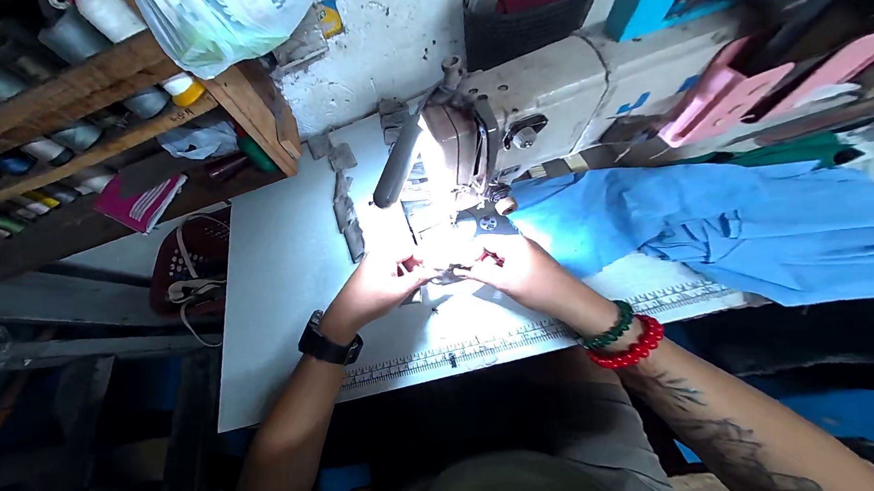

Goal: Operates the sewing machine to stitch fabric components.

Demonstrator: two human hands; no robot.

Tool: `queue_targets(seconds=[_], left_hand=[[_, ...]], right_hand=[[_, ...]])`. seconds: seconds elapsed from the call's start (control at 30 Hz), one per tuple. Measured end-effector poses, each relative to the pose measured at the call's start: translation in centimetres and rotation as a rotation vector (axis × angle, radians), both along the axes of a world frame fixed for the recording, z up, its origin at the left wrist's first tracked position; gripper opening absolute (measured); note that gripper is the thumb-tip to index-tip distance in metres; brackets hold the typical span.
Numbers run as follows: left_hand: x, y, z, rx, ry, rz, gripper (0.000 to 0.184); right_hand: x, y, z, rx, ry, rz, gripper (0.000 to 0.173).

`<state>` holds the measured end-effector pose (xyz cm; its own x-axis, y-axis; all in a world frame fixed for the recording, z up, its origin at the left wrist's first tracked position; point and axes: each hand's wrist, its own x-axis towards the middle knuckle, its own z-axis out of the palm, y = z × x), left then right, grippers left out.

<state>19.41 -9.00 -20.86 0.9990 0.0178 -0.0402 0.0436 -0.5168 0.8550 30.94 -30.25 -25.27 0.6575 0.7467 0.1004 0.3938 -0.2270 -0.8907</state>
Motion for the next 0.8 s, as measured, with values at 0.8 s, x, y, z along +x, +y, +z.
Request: queue_targets(seconds=[0.8], left_hand=[[-0.7,-1.2,-1.7,-0.189,-0.082,0.161,0.013]], right_hand=[[-1.2,0.2,-0.9,0.055,0.039,-0.011,0.019]])
